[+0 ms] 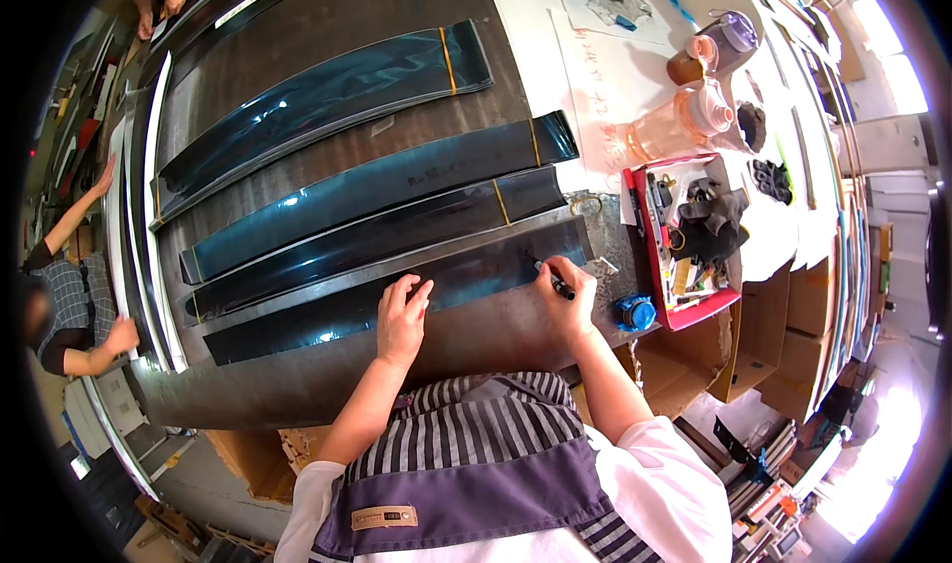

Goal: The person marks long dark strips on a table, then carries one to a machine to feed it through rollers. They remove the processed strip, place it on a table, and gather white protective sheets. Finally, they pack the strips into a plastic bag and retrieve a stack of black rectangular items from a box.

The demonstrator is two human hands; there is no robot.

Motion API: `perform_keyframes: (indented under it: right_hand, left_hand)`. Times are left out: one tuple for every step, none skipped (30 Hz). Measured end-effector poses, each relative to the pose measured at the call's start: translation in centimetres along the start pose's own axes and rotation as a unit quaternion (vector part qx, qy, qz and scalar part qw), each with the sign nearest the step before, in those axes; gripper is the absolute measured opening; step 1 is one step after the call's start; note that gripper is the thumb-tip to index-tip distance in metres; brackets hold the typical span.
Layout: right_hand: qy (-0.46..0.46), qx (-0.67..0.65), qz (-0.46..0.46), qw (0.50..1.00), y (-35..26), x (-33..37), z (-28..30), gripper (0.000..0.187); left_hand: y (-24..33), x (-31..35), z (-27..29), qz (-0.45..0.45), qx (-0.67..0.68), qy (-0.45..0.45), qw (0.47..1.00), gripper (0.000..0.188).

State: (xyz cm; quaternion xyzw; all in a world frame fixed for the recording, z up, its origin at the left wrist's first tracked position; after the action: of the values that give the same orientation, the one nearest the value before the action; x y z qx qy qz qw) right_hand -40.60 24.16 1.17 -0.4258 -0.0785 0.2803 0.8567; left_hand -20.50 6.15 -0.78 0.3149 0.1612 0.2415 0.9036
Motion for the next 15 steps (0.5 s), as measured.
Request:
perform_keyframes:
  right_hand:
    - [0.003, -0.009, -0.01, 1.0, -0.1, -0.3, 0.0, 0.008]
    - [0.007, -0.018, -0.02, 1.0, 0.0, -0.5, 0.0, 0.008]
    - [0.022, -0.008, -0.017, 1.0, 0.2, -0.5, 0.0, 0.008]
    - [0.037, 0.003, -0.014, 0.999, 0.7, -0.5, 0.0, 0.008]
    - [0.052, 0.013, -0.011, 0.999, 0.9, -0.4, 0.1, 0.008]
    - [0.058, 0.007, -0.015, 0.998, 0.4, -0.5, 0.4, 0.008]
    - [0.041, -0.006, -0.012, 0.999, 0.2, -0.5, 0.3, 0.008]
    - [0.024, -0.019, -0.009, 0.999, 0.0, -0.4, 0.1, 0.008]
    - [0.008, -0.032, -0.007, 0.999, -0.2, -0.3, 0.0, 0.008]
    - [0.005, -0.018, 0.011, 1.0, -0.7, -0.4, -0.1, 0.008]
    - [0.0, -0.008, 0.021, 1.0, -0.6, -0.3, -0.2, 0.008]
    - [-0.004, 0.003, 0.03, 1.0, -0.5, -0.1, -0.4, 0.008]
    - [-0.008, 0.013, 0.039, 0.999, -0.4, 0.0, -0.4, 0.008]
    - [-0.014, 0.015, 0.03, 0.999, -0.3, 0.2, -0.2, 0.009]
    - [-0.001, 0.018, 0.014, 1.0, -0.1, 0.2, 0.1, 0.009]
  left_hand:
    - [0.0, 0.0, 0.0, 0.0, 0.0, 0.0, 1.0, 0.038]
    - [0.0, 0.0, 0.0, 0.0, -0.001, 0.0, 1.0, 0.038]
    - [-0.1, 0.0, -0.1, -0.001, -0.001, -0.001, 1.0, 0.038]
    - [-0.1, 0.0, -0.1, -0.002, -0.001, -0.001, 1.0, 0.038]
    - [0.0, 0.0, 0.0, -0.001, -0.002, -0.001, 1.0, 0.038]
    - [0.1, 0.0, 0.0, 0.0, -0.003, -0.002, 1.0, 0.038]
    - [0.1, -0.1, 0.0, 0.002, -0.004, -0.002, 1.0, 0.038]
    - [0.1, 0.0, 0.0, 0.002, -0.005, -0.002, 1.0, 0.038]
    - [0.0, 0.0, 0.0, 0.001, -0.006, -0.002, 1.0, 0.038]
    - [0.0, 0.0, 0.0, 0.0, -0.006, -0.003, 1.0, 0.037]
    - [0.1, 0.0, -0.1, 0.001, -0.005, -0.003, 1.0, 0.037]
    - [0.0, 0.0, 0.0, 0.001, -0.004, -0.004, 1.0, 0.037]
    - [0.0, 0.0, 0.0, 0.002, -0.004, -0.005, 1.0, 0.037]
    - [0.0, -0.1, 0.0, 0.001, -0.004, -0.004, 1.0, 0.037]
    - [0.1, 0.0, 0.0, 0.002, -0.004, -0.003, 1.0, 0.037]
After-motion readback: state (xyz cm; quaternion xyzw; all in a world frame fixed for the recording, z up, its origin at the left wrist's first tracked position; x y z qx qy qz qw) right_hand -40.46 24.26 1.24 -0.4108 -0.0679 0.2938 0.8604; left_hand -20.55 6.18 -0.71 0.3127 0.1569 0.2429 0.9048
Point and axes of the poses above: each hand's wrist, its own x-axis away from the middle knuckle, its own z-axis out of the back of the hand, y = z × x, the point moved 5 cm from there along -x, towards the middle knuckle, and after that the axes turned 4 degrees about x, right-handed, at the moved point
